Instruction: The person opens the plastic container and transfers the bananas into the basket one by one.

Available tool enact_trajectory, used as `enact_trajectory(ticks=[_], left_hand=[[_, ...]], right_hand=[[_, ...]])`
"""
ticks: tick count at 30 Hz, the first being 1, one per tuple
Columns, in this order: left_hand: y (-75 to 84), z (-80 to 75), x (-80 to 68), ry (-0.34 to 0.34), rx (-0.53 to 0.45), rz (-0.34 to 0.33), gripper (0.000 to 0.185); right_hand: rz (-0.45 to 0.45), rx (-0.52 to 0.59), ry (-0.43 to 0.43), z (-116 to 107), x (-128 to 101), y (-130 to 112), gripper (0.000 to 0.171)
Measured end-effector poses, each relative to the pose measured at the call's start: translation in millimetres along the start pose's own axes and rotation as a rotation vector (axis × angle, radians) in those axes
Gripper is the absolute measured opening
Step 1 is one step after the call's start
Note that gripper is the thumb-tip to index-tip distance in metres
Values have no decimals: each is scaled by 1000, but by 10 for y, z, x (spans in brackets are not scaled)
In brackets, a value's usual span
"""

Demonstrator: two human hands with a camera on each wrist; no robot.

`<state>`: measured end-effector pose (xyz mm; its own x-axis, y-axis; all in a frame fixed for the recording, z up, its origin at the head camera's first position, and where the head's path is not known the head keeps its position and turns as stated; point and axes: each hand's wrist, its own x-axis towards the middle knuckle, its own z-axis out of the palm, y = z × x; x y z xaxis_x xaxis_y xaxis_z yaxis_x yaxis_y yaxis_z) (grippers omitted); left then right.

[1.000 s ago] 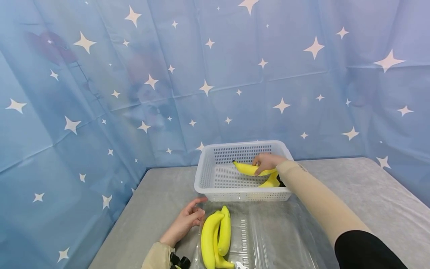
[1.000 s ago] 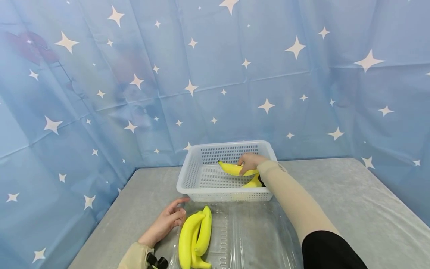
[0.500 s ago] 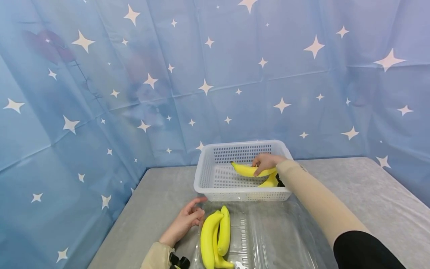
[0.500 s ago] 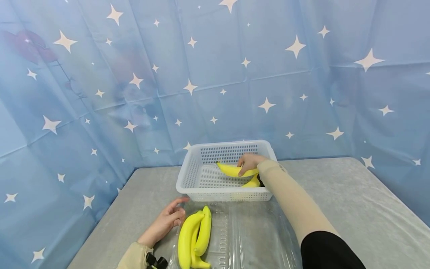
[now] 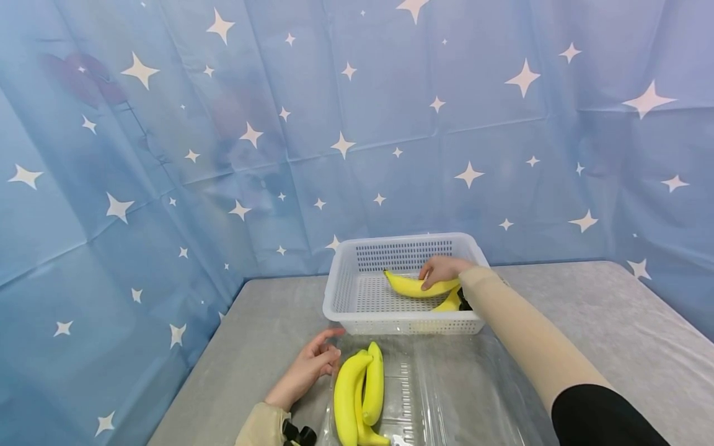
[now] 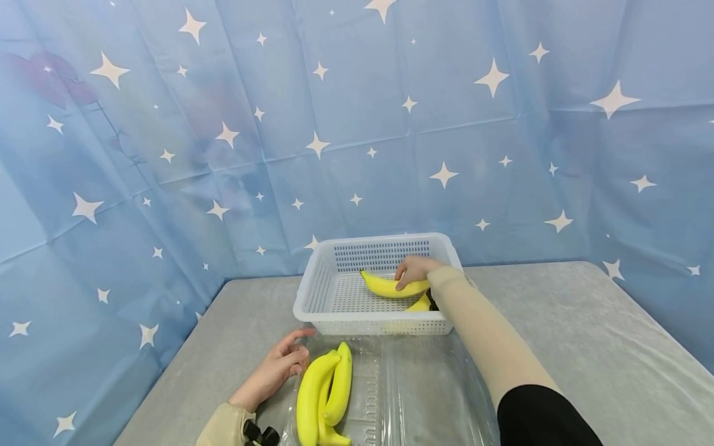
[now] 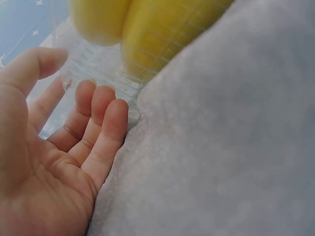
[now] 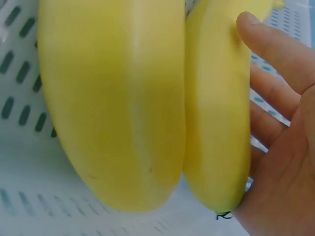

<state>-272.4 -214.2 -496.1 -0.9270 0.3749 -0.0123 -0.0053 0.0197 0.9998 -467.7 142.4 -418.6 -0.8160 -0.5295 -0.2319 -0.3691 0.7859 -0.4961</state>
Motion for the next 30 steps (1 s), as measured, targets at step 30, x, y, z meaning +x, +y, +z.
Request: enact_trajectory(ticks=[30], left_hand=[[0,5,-1,15,2,-25,50]], right_hand=[[-43,11,110,-311,-264,-240,37]])
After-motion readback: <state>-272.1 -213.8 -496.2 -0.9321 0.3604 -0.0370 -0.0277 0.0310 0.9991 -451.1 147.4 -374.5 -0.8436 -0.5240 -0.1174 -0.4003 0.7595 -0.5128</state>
